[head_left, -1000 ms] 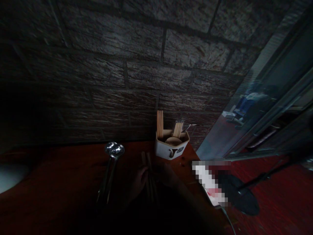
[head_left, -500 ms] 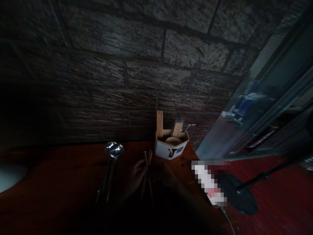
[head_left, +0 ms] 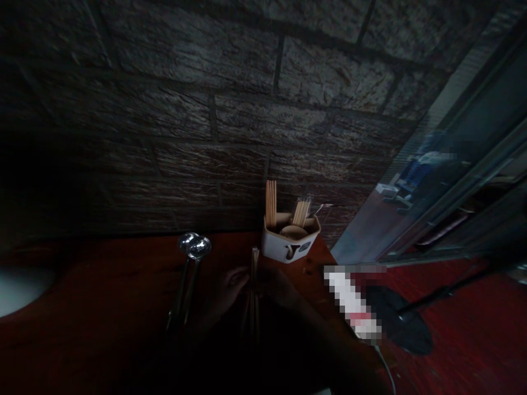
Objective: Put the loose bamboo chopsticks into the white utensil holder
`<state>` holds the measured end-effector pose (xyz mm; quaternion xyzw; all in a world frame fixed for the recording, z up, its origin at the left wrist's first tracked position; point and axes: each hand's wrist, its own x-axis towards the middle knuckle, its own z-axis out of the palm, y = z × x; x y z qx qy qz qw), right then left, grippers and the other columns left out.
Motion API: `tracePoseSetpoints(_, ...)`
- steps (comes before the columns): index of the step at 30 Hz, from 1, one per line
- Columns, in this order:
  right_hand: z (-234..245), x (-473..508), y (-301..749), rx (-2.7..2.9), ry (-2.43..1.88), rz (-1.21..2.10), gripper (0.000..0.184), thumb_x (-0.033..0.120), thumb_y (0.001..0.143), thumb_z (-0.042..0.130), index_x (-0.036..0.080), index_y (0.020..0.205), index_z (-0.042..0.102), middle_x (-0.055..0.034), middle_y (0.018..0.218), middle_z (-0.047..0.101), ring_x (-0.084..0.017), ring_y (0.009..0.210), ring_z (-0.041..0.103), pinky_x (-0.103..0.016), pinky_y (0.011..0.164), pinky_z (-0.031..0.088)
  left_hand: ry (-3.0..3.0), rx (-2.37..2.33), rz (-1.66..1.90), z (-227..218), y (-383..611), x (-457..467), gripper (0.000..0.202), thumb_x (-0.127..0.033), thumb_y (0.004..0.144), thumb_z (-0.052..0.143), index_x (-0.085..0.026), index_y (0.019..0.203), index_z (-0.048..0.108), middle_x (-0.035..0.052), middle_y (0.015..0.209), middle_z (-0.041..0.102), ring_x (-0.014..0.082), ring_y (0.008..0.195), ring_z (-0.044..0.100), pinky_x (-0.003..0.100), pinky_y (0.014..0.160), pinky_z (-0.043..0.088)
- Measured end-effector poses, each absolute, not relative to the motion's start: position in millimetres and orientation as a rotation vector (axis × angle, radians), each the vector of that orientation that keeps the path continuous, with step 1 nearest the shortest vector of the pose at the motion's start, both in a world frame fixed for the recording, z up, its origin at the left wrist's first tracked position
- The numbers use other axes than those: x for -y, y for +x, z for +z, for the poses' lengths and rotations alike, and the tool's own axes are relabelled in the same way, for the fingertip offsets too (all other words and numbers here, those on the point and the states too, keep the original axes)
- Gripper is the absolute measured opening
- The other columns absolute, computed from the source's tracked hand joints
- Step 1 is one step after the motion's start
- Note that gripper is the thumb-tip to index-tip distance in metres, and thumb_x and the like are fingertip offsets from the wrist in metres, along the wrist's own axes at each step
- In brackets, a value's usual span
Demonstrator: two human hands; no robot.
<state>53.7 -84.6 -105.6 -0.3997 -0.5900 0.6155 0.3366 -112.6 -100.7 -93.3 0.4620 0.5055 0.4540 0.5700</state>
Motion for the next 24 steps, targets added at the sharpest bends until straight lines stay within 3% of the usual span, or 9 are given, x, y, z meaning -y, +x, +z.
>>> tracePoseSetpoints(10, -98.1, 84.5, 54.8, 1.501, -1.022, 1.614, 0.034, 0.043, 0.071, 0.073, 0.015, 0.090, 0.069, 0.0004, 0.068, 0.062, -0.007, 0.053, 0.046, -0.020, 0.050, 0.037, 1.452, -1.319, 1.013, -94.6, -123.3, 98.4, 0.031, -0.041, 0.084, 0.054, -0.019, 0.100, 0.069, 0.0062, 0.092, 0.076, 0.0227, 0.086, 0.071, 0.033, 0.075, 0.054)
tracePoseSetpoints(14, -97.4, 83.2, 61.5, 1.650, -1.174, 1.317, 0.028, 0.038, 0.075, 0.069, 0.016, 0.092, 0.070, -0.0025, 0.074, 0.068, -0.013, 0.061, 0.057, -0.023, 0.057, 0.045, 1.784, -1.576, 1.045, -103.0, -127.3, 96.7, 0.034, -0.039, 0.087, 0.051, -0.019, 0.111, 0.065, 0.0082, 0.093, 0.074, 0.0238, 0.087, 0.070, 0.036, 0.080, 0.052)
tracePoseSetpoints(18, -99.1, 83.8, 63.6, 1.834, -1.313, 0.976, 0.022, 0.029, 0.079, 0.064, 0.018, 0.096, 0.072, -0.0052, 0.085, 0.073, -0.018, 0.077, 0.065, -0.026, 0.069, 0.050, 1.922, -1.481, 1.011, -117.1, -118.8, 99.7, 0.035, -0.034, 0.090, 0.047, -0.018, 0.119, 0.059, 0.0104, 0.103, 0.072, 0.0237, 0.093, 0.068, 0.037, 0.084, 0.052)
tracePoseSetpoints(24, -91.3, 85.9, 65.3, 1.944, -1.387, 0.798, 0.022, 0.025, 0.081, 0.059, 0.019, 0.098, 0.072, -0.0061, 0.086, 0.074, -0.017, 0.076, 0.066, -0.023, 0.066, 0.049, 2.137, -1.353, 0.989, -117.9, -108.8, 106.4, 0.026, -0.025, 0.089, 0.050, -0.021, 0.110, 0.065, 0.0098, 0.113, 0.067, 0.0244, 0.105, 0.062, 0.040, 0.094, 0.048)
